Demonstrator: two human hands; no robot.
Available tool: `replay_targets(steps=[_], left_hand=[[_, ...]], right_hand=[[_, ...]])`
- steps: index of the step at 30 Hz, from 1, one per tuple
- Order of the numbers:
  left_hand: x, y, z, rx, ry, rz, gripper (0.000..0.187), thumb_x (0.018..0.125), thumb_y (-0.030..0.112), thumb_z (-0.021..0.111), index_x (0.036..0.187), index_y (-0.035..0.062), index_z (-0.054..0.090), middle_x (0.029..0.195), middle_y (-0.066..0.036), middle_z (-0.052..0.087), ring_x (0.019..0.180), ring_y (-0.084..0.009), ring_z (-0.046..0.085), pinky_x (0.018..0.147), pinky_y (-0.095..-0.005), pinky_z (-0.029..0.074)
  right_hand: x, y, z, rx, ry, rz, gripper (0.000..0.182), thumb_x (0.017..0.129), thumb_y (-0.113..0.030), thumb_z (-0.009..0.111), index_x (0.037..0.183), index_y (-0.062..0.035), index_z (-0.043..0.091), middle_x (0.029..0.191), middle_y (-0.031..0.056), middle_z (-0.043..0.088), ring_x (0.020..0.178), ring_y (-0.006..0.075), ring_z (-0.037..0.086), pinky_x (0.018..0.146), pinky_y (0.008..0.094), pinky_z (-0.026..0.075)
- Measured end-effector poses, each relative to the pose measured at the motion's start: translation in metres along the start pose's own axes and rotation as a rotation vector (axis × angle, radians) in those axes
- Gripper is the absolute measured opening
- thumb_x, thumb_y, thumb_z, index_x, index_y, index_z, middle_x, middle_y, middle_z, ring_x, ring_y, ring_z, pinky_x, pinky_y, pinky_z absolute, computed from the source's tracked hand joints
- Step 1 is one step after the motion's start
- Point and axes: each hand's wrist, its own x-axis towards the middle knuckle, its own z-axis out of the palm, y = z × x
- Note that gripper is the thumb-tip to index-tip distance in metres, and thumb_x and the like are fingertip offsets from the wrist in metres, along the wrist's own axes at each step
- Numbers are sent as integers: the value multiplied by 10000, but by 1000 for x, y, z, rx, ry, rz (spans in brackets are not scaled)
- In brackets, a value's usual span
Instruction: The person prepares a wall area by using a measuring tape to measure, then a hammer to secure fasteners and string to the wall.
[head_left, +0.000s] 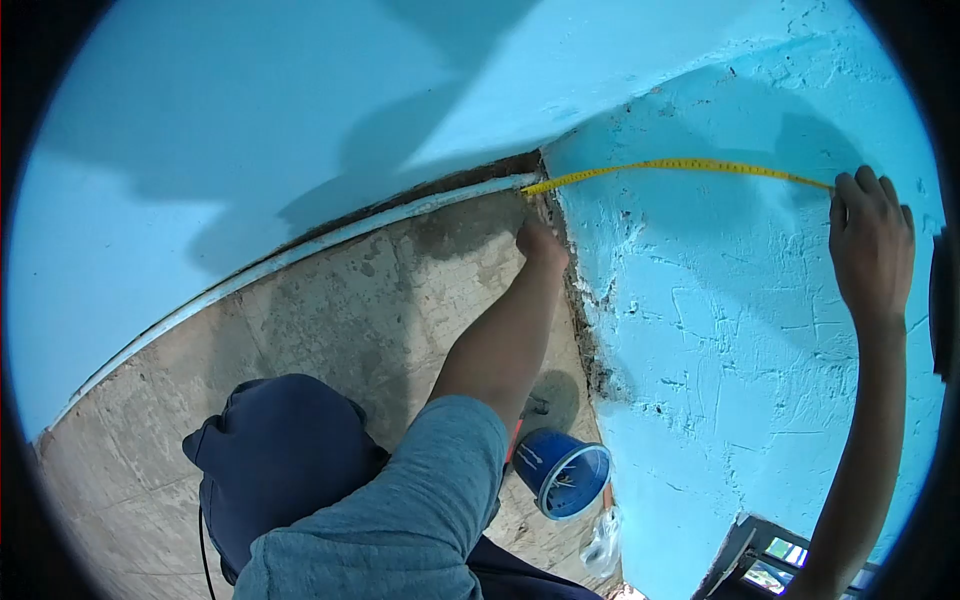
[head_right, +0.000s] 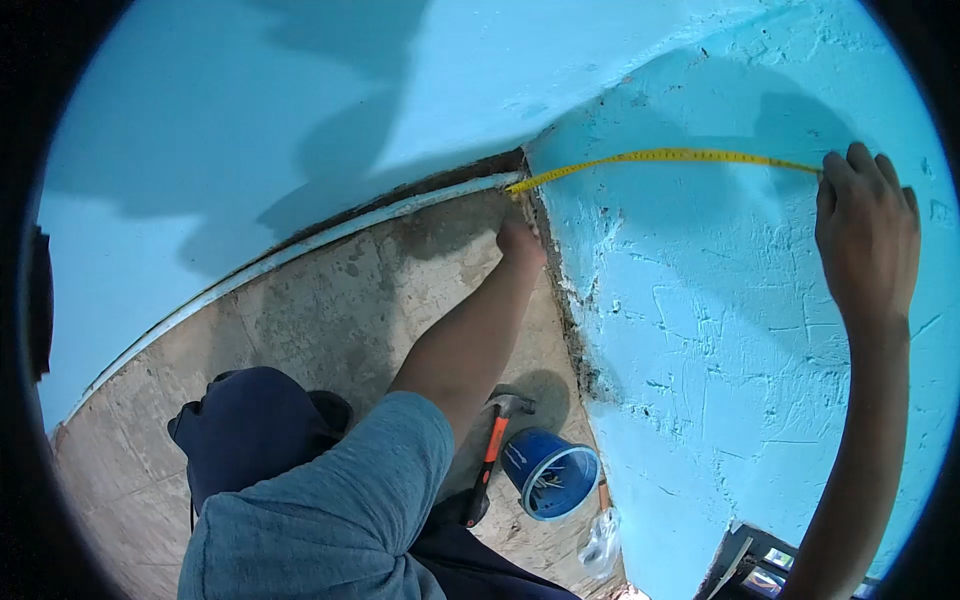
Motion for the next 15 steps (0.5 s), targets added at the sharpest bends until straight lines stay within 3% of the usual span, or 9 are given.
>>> replay_targets(steps=[4, 9, 12, 15], left_hand=[[-12, 0, -23, 138, 256, 282, 237, 1032, 210, 535, 1110, 26, 664, 1052, -128, 674, 943, -282, 642, 800, -400, 503], [-23, 21, -40, 424, 355, 677, 301, 1007, 139, 518, 1177, -76, 642, 1241, -268, 684, 1162, -445, 655, 993, -495, 526], [46, 21, -53, 586, 414, 976, 296, 997, 133, 531, 1204, -27, 670, 1174, -247, 713, 1105, -445, 675, 966, -507, 525], [-52, 65, -38, 815, 235, 872, 296, 995, 159, 553, 1206, 11, 697, 1159, -255, 715, 1080, -446, 677, 944, -509, 524]], right_hand=[[-50, -3, -7, 45, 45, -18, 94, 990, -145, 650, 970, -68, 700, 936, 72, 635, 925, 224, 638, 858, 406, 519], [-138, -17, -29, 206, -195, 132, 89, 952, -134, 677, 951, -47, 692, 935, 94, 634, 914, 269, 625, 800, 426, 493], [-197, -20, -34, 343, -223, 225, 90, 946, -124, 672, 942, -35, 685, 927, 111, 629, 914, 301, 616, 789, 440, 481], [-254, -15, -43, 407, -342, 325, 99, 939, -114, 667, 963, -21, 690, 923, 118, 631, 902, 327, 607, 789, 458, 477]])
